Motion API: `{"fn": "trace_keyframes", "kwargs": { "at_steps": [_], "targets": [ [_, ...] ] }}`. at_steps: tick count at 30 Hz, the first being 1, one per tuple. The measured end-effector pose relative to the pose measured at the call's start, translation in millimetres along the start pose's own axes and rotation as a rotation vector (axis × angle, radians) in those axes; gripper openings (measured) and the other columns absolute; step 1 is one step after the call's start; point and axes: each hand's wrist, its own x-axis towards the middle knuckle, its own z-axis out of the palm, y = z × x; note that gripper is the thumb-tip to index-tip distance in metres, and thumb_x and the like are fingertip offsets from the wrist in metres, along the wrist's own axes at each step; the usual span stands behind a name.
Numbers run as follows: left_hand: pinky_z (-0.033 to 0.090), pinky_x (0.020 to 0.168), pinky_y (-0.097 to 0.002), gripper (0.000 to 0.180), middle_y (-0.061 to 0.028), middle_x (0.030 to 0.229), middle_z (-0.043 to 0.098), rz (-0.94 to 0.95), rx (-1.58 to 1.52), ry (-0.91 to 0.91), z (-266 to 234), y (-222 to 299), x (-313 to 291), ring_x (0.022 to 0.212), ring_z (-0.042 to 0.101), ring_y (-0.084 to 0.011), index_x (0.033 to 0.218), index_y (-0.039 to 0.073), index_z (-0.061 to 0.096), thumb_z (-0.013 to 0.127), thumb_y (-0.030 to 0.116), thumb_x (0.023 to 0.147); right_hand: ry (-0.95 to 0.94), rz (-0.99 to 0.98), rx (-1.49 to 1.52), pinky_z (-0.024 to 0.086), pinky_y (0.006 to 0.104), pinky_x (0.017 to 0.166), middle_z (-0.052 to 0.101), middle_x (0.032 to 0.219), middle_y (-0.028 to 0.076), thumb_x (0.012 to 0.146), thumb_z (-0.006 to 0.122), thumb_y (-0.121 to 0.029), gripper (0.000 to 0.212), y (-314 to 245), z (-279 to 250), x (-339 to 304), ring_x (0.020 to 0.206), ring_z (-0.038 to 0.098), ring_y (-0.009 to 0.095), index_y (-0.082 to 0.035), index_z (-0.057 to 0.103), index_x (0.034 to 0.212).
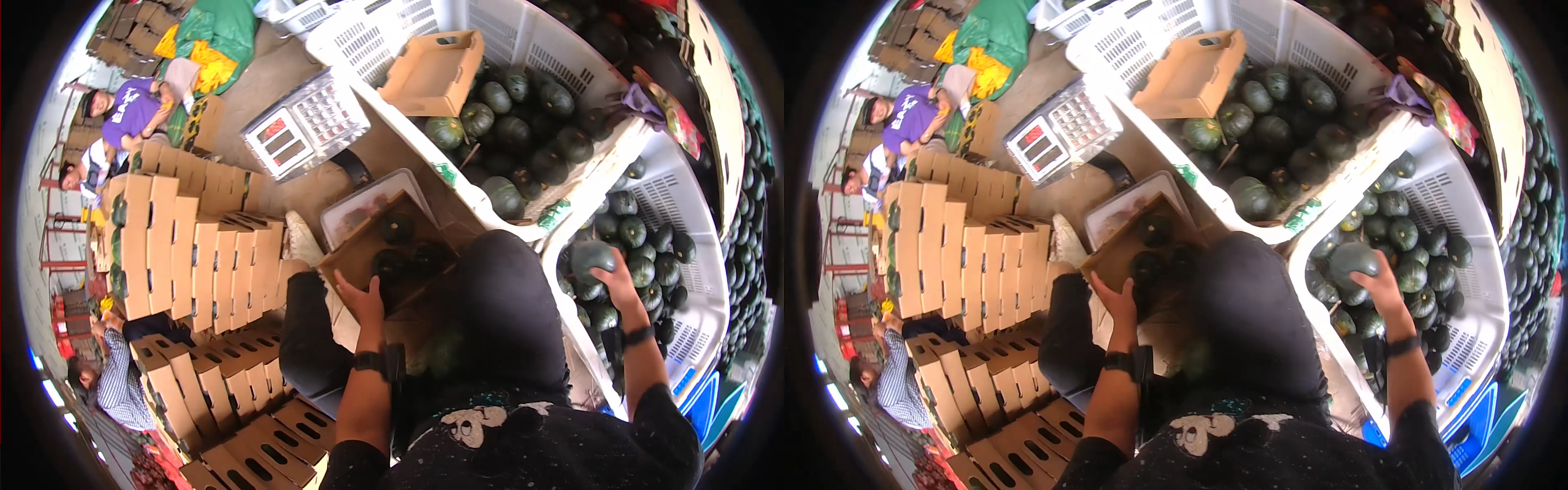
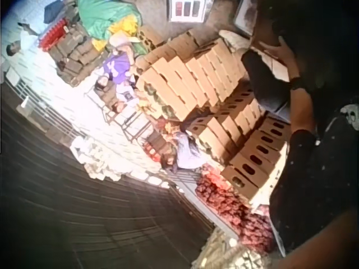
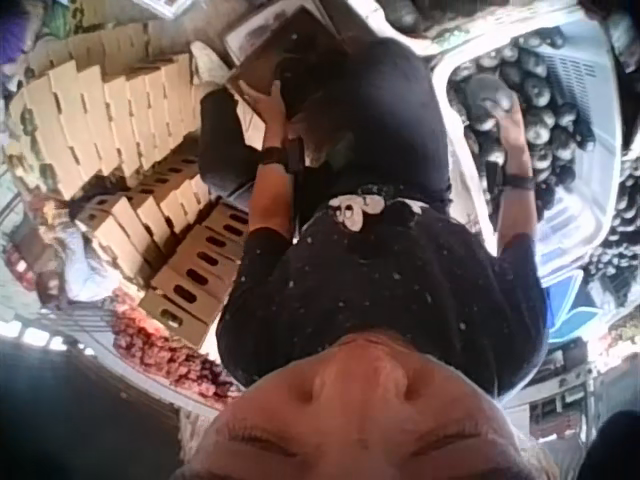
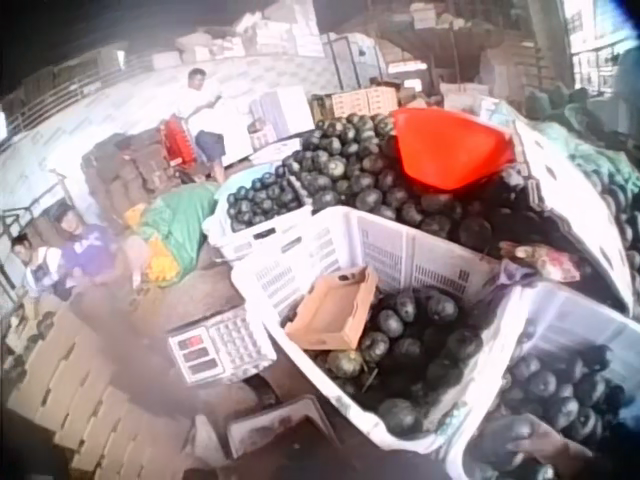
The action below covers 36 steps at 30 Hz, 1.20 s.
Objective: The person packs green produce from white crates into cardboard boxes, weighs the boxes on a digital scale, and stacks the filled boxes.
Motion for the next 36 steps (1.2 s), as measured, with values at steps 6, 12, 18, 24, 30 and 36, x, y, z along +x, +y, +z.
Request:
{"fn": "trace_keyframes", "kwargs": {
  "at_steps": [6,12,18,24,30,36],
  "targets": [
    [0.042,0.093,-0.0369,0.055,-0.015,0.134,0.042,0.058,-0.935,-0.644,-65.0,169.7,-39.6,0.121,0.044,-0.0231,0.137,0.002,0.03,0.051,0.018,0.088,-0.104,-0.28,0.663,0.041,0.0374,0.094,0.047,0.121,0.014,0.076,0.064,-0.044,0.081,-122.6,39.2,-74.6,0.11,0.05,0.026,-0.001,0.028,0.133],
    [0.051,0.079,-0.0382,0.088,-0.0102,0.133,0.039,0.034,-1.497,-0.811,-81.8,184.0,-79.9,0.115,0.049,-0.0234,0.141,0.011,0.015,0.071,0.023,0.075,-0.46,-0.746,-0.123,0.024,0.0433,0.105,0.033,0.135,0.022,0.088,0.043,-0.052,0.066,-249.6,147.3,-96.8,0.129,0.028,0.034,0.001,0.043,0.128],
    [0.051,0.081,-0.0403,0.05,-0.0053,0.122,0.05,-0.375,-1.434,-0.31,-83.4,119.5,-30.6,0.11,0.052,-0.0243,0.13,0.019,0.036,0.052,0.009,0.084,-0.152,-0.69,-0.586,0.03,0.0456,0.102,0.026,0.139,0.025,0.077,0.066,-0.024,0.06,-203.8,138.9,-99.1,0.125,0.033,0.041,-0.004,0.042,0.129],
    [0.038,0.096,-0.0463,0.074,-0.0125,0.132,0.039,-0.039,-0.229,0.247,-20.7,1.2,14.0,0.121,0.041,-0.0329,0.137,0.015,0.027,0.068,0.011,0.075,-0.015,-0.811,-0.684,0.032,0.0474,0.1,0.029,0.138,0.026,0.075,0.063,-0.032,0.065,-176.5,156.5,-107.9,0.123,0.036,0.043,-0.004,0.041,0.13],
    [0.026,0.105,-0.0453,0.074,-0.019,0.143,0.024,0.161,0.449,-0.182,13.6,-32.0,-9.7,0.131,0.025,-0.0383,0.14,0.01,0.026,0.065,0.014,0.077,-0.009,-0.76,-0.67,0.03,0.0472,0.102,0.028,0.139,0.026,0.074,0.064,-0.028,0.064,-176.0,155.9,-106.3,0.125,0.033,0.043,-0.004,0.042,0.129],
    [0.026,0.105,-0.0421,0.066,-0.0238,0.138,0.03,-0.116,-0.114,0.245,-33.0,-34.6,18.8,0.128,0.03,-0.0369,0.137,0.003,0.03,0.059,0.011,0.079,-0.063,-0.845,-0.682,0.025,0.0468,0.105,0.025,0.14,0.025,0.07,0.067,-0.017,0.067,-234.3,194.6,-122.5,0.13,0.026,0.041,-0.005,0.04,0.131]
  ]
}}
